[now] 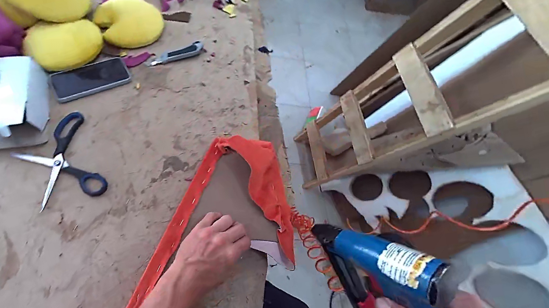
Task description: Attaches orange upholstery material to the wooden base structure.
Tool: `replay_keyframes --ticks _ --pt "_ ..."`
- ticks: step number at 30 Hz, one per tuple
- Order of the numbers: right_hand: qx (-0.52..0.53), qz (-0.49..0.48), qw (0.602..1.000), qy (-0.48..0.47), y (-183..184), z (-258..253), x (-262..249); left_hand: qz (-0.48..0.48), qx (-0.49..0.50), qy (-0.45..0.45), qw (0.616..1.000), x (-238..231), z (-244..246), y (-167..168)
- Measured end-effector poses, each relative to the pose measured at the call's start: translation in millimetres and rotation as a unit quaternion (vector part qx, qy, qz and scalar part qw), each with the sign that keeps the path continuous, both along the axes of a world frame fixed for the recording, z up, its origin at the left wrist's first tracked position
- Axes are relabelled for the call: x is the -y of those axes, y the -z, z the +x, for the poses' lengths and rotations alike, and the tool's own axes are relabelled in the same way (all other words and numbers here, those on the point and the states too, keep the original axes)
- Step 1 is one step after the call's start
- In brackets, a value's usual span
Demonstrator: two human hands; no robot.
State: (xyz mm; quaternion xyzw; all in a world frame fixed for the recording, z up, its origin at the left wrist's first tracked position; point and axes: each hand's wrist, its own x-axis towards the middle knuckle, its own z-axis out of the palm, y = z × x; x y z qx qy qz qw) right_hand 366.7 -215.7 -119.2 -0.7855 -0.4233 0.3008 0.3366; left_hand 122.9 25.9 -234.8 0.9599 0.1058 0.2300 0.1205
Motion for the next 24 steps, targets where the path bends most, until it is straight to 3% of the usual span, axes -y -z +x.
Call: replay_keyframes --ticks 6,14,18,21,24 --pt "-0.061 -0.044 0.997 -0.032 6 -61 0 -0.133 0.048 0.052 0.989 -20 2 3" --pt "0.057 -0.113 0.989 -0.073 22 -87 -12 -0.109 0.037 -0.037 0.993 -15 3 8" --pt "0.046 -0.124 0.988 -0.085 24 -93 -18 -0.09 0.044 0.01 0.995 -13 5 8" --pt "0.037 -0.108 0.988 -0.107 22 -89 -15 -0.068 0.065 0.007 0.996 -8 5 8" --pt "0.06 -0.008 0.991 -0.117 12 -52 -2 -0.076 0.069 -0.036 0.994 -5 8 4"
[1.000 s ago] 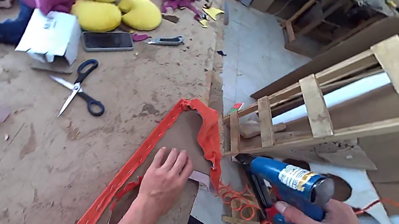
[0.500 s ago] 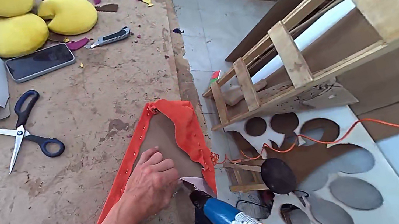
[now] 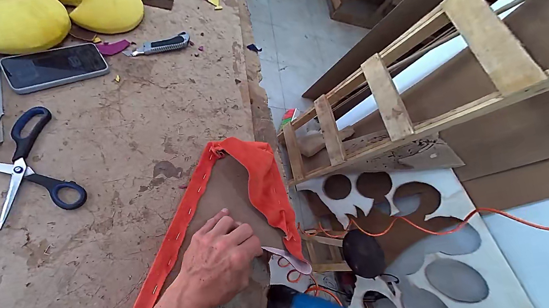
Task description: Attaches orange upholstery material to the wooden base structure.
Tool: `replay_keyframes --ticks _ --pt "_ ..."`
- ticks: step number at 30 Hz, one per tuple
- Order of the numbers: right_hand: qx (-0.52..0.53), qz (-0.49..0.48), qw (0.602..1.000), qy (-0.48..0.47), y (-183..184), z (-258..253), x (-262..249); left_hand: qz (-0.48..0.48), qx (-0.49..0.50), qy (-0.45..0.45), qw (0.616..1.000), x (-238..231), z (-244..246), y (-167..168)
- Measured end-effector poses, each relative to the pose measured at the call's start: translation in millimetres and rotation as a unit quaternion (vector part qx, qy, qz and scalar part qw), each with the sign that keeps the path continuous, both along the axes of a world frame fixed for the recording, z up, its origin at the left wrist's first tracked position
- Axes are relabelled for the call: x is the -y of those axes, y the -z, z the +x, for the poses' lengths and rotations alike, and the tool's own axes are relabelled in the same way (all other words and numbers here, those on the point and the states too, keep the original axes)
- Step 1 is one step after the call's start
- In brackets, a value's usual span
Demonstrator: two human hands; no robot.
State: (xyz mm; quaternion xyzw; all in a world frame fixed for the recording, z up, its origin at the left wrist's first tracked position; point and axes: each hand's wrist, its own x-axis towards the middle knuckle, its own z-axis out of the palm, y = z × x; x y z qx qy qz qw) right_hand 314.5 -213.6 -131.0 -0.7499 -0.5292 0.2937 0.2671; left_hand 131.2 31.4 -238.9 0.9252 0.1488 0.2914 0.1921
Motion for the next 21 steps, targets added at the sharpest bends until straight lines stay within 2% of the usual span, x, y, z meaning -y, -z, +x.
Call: replay_keyframes --ticks 2,5,7,9,12,14,16,18,21 --pt "0.019 0.033 0.999 -0.019 -22 39 4 -0.012 -0.01 -0.014 1.0 2 3 -3" --pt "0.004 0.017 0.998 -0.053 -53 75 -12 -0.02 -0.023 -0.003 1.0 0 5 -3" --pt "0.0 0.005 0.999 -0.045 -56 62 -19 -0.028 -0.031 0.023 0.999 -8 4 -2" --pt "0.004 0.009 1.0 0.0 -47 22 -23 -0.038 -0.044 0.038 0.998 -15 4 -1" --pt "-0.012 -0.012 0.998 0.056 -19 -21 -21 -0.042 -0.061 0.005 0.997 -13 3 -1" --pt "-0.006 -0.036 0.997 0.071 -4 -32 -22 -0.045 -0.072 -0.006 0.996 -12 1 -2" --pt "0.0 -0.049 0.996 0.075 4 -35 -23 -0.043 -0.073 0.024 0.996 -10 -5 -5" --pt "0.008 -0.044 0.996 0.076 9 -36 -25 -0.04 -0.075 0.05 0.995 -10 -15 -7" --pt "0.012 -0.035 0.997 0.066 13 -38 -25 -0.036 -0.048 0.038 0.997 -6 -20 -2"
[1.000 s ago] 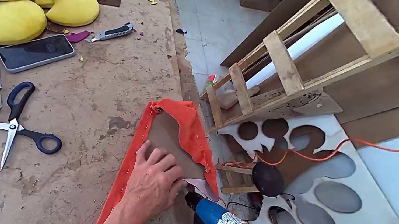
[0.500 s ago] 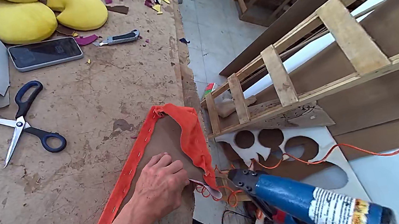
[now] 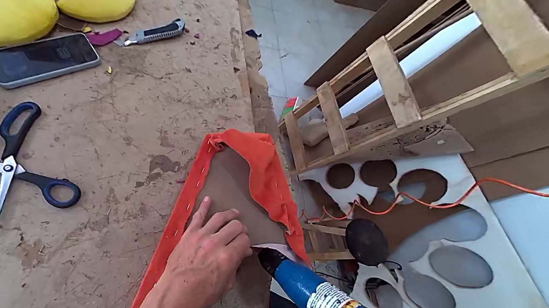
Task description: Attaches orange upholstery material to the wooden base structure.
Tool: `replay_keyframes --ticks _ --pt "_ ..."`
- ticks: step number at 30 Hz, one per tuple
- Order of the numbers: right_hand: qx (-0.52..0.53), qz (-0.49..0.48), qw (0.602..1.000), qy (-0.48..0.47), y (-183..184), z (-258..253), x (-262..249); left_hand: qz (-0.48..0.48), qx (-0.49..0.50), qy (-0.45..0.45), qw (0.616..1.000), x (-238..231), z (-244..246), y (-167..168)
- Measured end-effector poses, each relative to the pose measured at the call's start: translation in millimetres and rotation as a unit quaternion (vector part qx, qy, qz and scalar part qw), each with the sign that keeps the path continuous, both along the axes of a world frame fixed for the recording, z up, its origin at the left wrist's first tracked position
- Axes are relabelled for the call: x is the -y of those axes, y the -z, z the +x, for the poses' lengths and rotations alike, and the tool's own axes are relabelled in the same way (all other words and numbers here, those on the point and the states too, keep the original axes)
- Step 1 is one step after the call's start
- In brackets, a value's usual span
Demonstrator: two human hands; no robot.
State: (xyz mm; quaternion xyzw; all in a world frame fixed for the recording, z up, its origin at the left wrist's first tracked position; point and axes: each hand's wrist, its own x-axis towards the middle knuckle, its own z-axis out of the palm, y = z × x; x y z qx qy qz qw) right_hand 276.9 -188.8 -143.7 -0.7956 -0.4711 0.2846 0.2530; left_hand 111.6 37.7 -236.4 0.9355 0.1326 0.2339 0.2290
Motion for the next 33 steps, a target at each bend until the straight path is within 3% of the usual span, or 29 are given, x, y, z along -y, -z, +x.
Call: replay_keyframes --ticks 4,10,20,23,28,33 --pt "-0.019 0.001 1.0 0.008 3 -11 -5 -0.006 0.031 -0.04 0.999 5 5 4" --pt "0.023 -0.004 0.999 0.027 4 -23 -12 -0.004 0.003 -0.099 0.995 15 12 4" --pt "0.052 -0.038 0.997 0.043 7 -30 -15 -0.008 -0.023 -0.072 0.997 14 13 2" --pt "0.033 -0.059 0.996 0.049 4 -29 -21 -0.018 -0.037 -0.079 0.996 12 15 2" --pt "-0.01 -0.07 0.995 0.066 -1 -22 -45 -0.021 -0.103 -0.17 0.98 11 18 -5" --pt "-0.029 -0.074 0.995 0.057 -17 -1 -41 -0.023 -0.109 -0.172 0.979 10 19 -5"
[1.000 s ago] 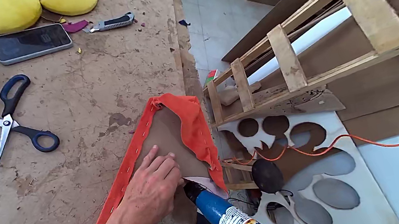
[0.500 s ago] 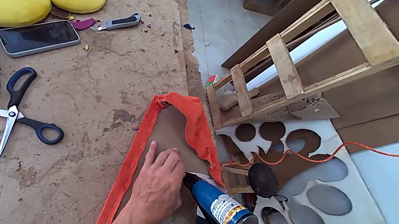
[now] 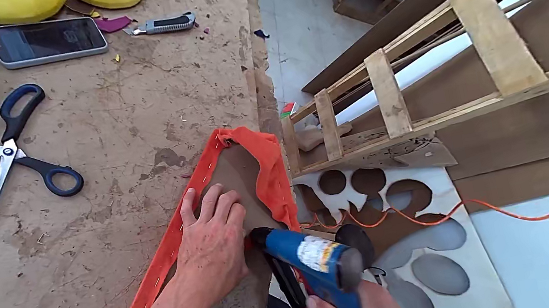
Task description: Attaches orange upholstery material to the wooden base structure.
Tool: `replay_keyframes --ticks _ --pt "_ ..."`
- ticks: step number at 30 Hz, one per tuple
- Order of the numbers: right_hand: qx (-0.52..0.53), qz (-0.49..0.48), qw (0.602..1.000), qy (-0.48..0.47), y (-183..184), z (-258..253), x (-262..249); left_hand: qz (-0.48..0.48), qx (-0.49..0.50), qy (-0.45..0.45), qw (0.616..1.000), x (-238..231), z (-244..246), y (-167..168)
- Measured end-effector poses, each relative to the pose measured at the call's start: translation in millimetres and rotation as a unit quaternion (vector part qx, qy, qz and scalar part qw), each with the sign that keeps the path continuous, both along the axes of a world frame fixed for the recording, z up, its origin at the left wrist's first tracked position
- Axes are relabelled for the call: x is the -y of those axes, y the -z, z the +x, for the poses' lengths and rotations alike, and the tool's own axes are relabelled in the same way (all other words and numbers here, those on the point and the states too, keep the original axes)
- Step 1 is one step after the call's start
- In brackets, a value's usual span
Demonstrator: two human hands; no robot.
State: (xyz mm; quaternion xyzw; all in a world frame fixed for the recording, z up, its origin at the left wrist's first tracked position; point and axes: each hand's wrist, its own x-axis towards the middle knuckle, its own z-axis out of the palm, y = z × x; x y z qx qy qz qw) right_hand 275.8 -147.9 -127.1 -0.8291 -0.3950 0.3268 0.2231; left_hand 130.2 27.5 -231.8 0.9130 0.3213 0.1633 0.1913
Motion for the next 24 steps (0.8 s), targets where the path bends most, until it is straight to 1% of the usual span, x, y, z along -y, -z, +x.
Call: replay_keyframes --ticks 3,5,9,14,17,19,20,22,24 --pt "0.027 0.053 0.998 -0.014 -9 8 22 -0.005 -0.005 0.0 1.0 0 0 -1" --pt "0.04 0.057 0.997 -0.041 -12 8 32 -0.004 -0.007 0.002 1.0 -1 1 -1" --pt "0.038 0.024 0.998 -0.051 -7 -5 26 -0.004 -0.001 0.001 1.0 0 2 0" --pt "0.032 -0.026 0.999 -0.027 4 -15 4 -0.002 -0.008 0.002 1.0 0 2 -1" --pt "0.008 -0.034 0.999 -0.01 -1 -9 3 -0.005 0.003 0.002 1.0 -1 0 0" --pt "-0.004 -0.01 1.0 0.013 -15 13 3 -0.02 0.043 0.005 0.999 -6 -2 1" --pt "0.011 -0.001 1.0 0.015 -22 31 -1 -0.033 0.07 0.014 0.997 -7 -6 2" --pt "0.111 0.009 0.994 -0.017 -33 78 -26 -0.043 0.122 0.051 0.99 -8 -11 2" --pt "0.226 -0.009 0.972 -0.069 -44 116 -73 -0.001 0.124 0.094 0.988 -4 -10 2"
